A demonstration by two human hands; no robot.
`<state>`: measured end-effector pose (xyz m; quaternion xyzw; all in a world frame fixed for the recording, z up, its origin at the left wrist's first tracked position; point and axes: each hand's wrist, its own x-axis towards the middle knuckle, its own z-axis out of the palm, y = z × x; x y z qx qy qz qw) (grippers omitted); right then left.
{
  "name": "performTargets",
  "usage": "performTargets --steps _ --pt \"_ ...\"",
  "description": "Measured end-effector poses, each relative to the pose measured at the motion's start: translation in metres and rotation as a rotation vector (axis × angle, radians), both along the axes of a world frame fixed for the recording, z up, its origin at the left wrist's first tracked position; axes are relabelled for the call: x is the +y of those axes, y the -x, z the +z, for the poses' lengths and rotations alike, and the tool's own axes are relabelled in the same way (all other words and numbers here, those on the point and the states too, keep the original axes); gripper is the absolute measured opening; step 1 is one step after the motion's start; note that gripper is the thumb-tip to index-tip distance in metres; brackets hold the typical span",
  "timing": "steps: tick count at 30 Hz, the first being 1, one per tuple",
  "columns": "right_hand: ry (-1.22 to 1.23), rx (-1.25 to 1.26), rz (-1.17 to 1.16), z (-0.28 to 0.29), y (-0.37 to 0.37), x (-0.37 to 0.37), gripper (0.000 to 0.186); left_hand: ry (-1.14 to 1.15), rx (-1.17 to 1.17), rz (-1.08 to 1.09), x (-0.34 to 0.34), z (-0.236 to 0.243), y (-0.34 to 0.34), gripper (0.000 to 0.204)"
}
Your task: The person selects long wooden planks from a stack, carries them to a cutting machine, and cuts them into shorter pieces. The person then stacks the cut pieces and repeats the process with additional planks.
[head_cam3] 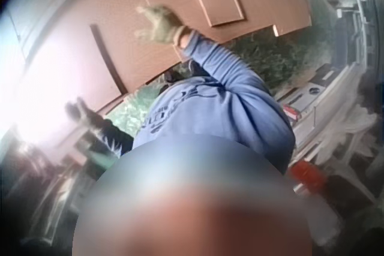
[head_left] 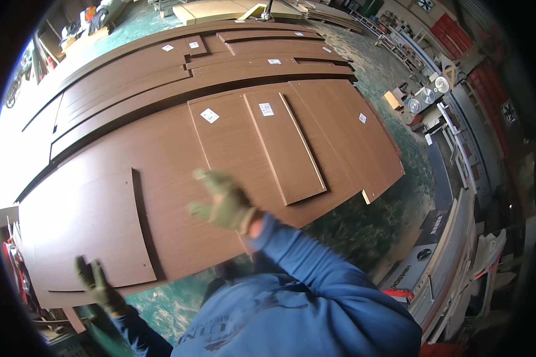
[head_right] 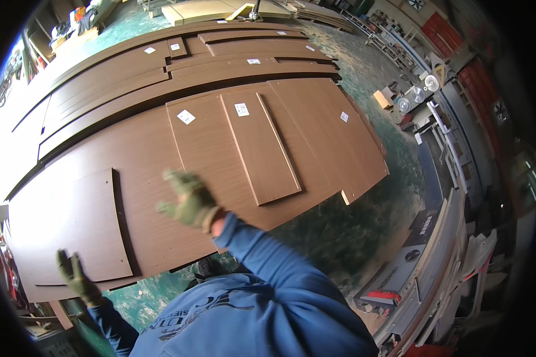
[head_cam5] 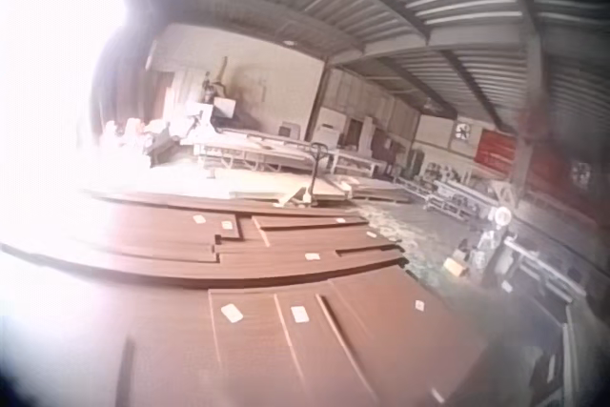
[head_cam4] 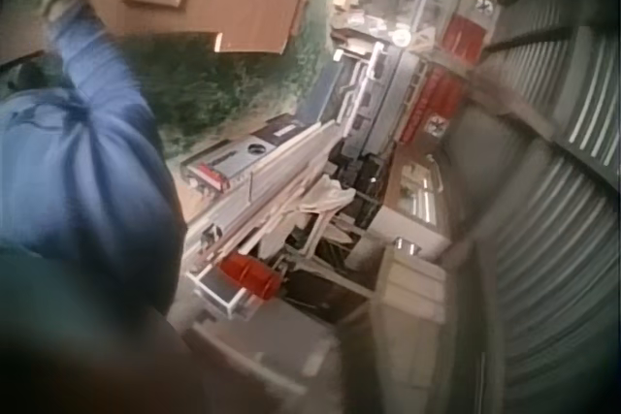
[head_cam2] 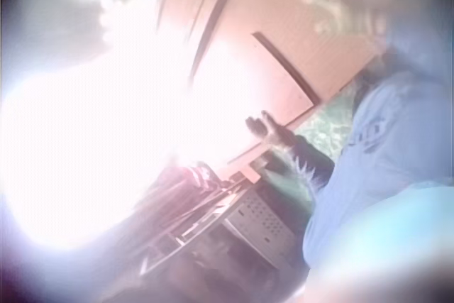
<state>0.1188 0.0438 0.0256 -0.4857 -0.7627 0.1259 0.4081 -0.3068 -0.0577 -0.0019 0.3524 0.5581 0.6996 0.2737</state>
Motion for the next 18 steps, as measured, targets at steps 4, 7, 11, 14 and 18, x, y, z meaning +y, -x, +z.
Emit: performTargets --steps 4,7,11,14,18 --pt "0.639 -0.568 -0.702 0.005 -0.143 -0.018 0.122 0.105 0.329 -0.459 0.02 -0.007 -0.165 0.062" --pt "0.891 -0.495 -0.72 0.002 -0.188 -0.03 0.13 -0.004 0.911 -0.719 0.027 -0.007 -0.265 0.074" --pt "0.81 -0.489 -0.663 -0.009 -0.192 -0.049 0.125 -0.09 0.985 -0.893 0.035 -0.013 -0.365 0.072" --pt "0.786 -0.523 -0.617 -0.016 -0.188 -0.091 0.124 -0.036 1.241 -0.813 0.055 -0.024 -0.401 0.073" --pt "0.687 -0.42 -0.613 -0.02 -0.204 -0.168 0.136 0.117 1.503 -0.781 0.057 -0.035 -0.407 0.073"
